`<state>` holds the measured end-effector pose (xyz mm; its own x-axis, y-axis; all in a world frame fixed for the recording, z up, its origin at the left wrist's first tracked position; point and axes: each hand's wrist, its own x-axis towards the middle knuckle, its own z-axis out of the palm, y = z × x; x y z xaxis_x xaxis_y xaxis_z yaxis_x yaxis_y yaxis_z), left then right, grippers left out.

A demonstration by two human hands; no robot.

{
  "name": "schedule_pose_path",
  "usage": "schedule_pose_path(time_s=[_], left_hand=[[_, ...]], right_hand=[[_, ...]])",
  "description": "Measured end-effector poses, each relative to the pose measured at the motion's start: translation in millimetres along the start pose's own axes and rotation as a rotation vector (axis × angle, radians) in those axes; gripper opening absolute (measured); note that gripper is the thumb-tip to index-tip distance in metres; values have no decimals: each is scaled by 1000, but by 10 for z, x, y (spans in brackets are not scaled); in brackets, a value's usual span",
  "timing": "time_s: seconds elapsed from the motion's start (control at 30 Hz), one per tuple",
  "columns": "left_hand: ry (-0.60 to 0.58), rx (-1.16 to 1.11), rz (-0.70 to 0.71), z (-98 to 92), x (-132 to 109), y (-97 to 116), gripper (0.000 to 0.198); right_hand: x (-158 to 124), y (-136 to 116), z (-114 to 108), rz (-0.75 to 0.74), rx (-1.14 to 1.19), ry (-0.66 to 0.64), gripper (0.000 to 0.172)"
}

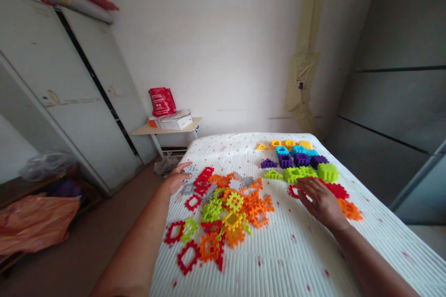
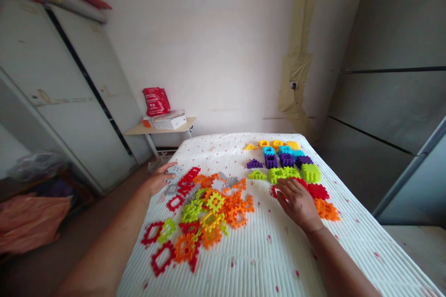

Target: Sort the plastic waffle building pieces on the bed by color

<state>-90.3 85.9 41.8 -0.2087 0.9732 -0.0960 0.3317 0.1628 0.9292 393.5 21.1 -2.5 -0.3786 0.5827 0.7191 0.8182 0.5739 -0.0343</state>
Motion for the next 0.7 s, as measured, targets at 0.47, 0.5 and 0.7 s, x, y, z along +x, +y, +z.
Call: schedule_pose_path(time_s=[0.47,0.5,0.7], left_hand=[[-87,224,397,777,-785,49,51],[-45,276,444,805,-783,36,49],[89,379,550,878,-773,-123,45]], right_hand=[[518,-763,317,-70,145,-219,32],[598,-823,379,-47,142,-248,32],[878,-1039,661,97,77,-381,26]])
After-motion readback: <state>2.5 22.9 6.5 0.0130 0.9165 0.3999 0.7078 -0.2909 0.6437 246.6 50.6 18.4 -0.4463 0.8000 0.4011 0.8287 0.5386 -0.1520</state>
